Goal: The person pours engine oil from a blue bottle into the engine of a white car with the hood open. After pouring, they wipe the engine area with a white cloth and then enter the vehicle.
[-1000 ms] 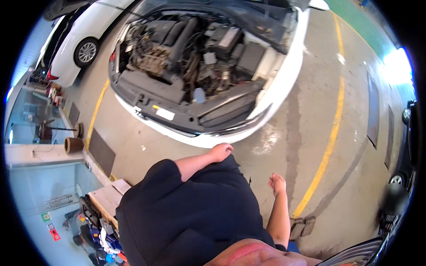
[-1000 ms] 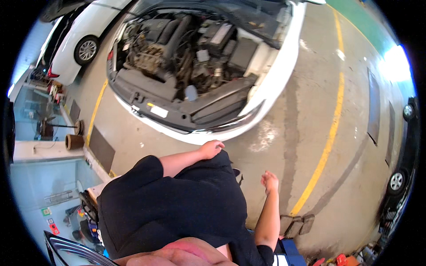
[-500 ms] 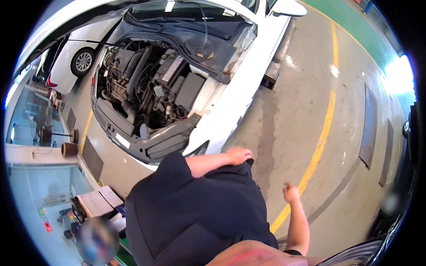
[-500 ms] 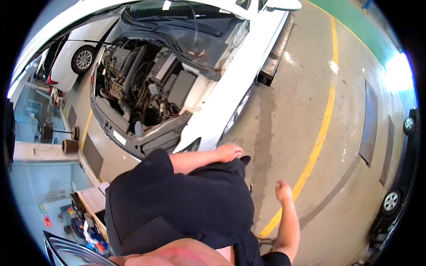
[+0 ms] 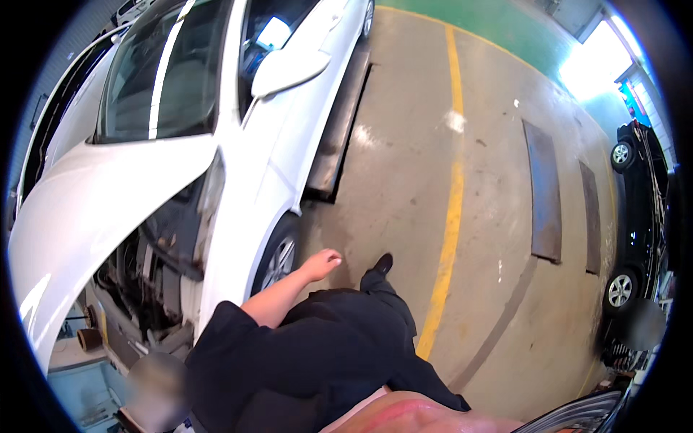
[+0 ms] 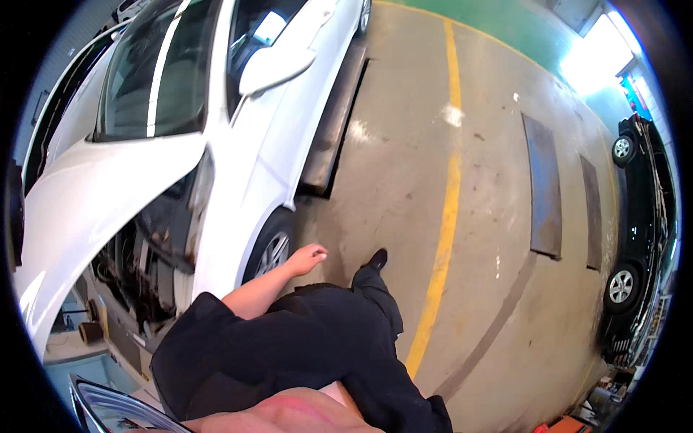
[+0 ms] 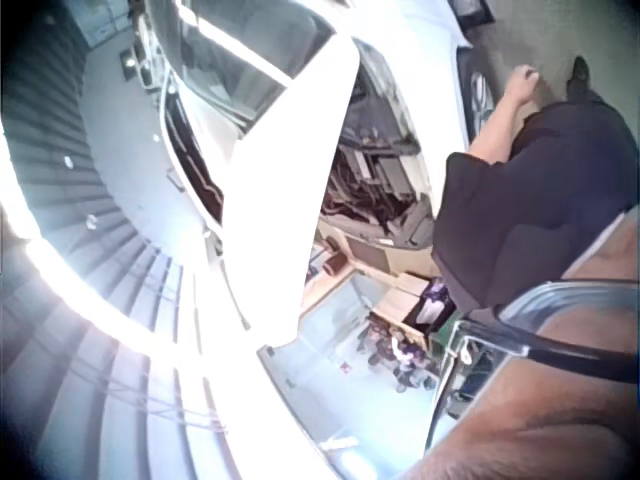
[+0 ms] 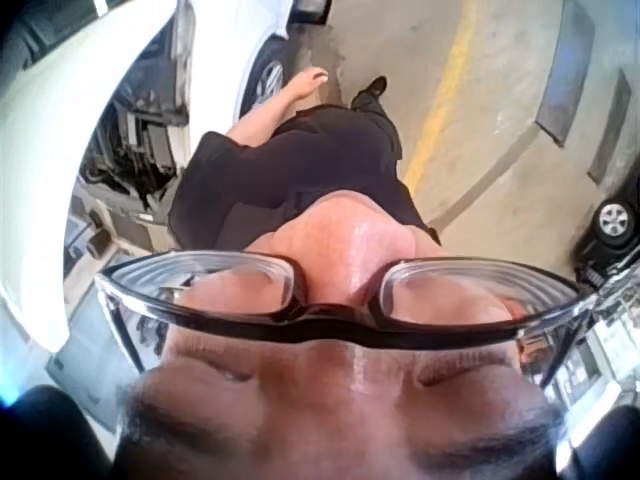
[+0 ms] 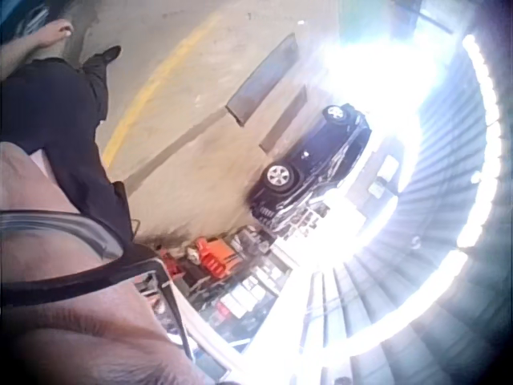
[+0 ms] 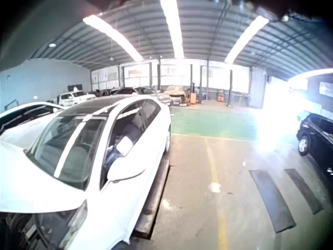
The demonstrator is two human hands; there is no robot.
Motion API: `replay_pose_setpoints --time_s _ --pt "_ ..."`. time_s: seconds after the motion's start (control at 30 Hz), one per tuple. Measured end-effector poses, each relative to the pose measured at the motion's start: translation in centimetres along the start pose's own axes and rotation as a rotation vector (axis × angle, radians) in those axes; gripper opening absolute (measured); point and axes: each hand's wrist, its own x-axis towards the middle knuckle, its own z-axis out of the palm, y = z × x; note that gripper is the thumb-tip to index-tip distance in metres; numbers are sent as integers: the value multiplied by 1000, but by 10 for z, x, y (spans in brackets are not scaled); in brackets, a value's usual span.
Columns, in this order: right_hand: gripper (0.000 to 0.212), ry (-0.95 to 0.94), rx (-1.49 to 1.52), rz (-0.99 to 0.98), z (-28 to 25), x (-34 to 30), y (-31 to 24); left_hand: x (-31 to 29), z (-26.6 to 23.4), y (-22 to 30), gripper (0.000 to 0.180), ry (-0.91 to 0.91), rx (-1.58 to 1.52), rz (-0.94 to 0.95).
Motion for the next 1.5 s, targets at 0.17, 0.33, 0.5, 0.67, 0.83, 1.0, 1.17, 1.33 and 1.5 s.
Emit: replay_pose_setpoints --time_s 0.17,0.33,0.5,0.67,0.83,1.0,1.17,1.33,1.5 --pt "29 -96 -200 -157 -250 102 -145 140 -14 31 37 230 -114 -168" --pt "54 482 -887 -553 -509 10 -516 344 -113 107 38 387 -243 -142" --pt "40 755 -307 -862 -611 -87 -751 556 -230 128 45 569 -404 -186" --pt "51 544 -603 -741 -693 -9 -818 772 -397 139 65 956 -84 -9" --pt "25 400 -826 -466 -796 139 -756 922 -503 181 78 1062 242 -123" --pt "14 -65 -1190 -412 -912 214 -799 996 -599 165 79 1043 216 -536" --pt "20 -12 -349 -40 -1070 239 -929 1058 -628 167 82 1067 232 -708" --pt "25 141 -1621 -446 -1199 223 -1205 1058 -645 207 80 1032 399 -1015" --pt "33 659 -1108 -766 -1271 203 -1478 1099 -662 222 74 987 -117 -1067"
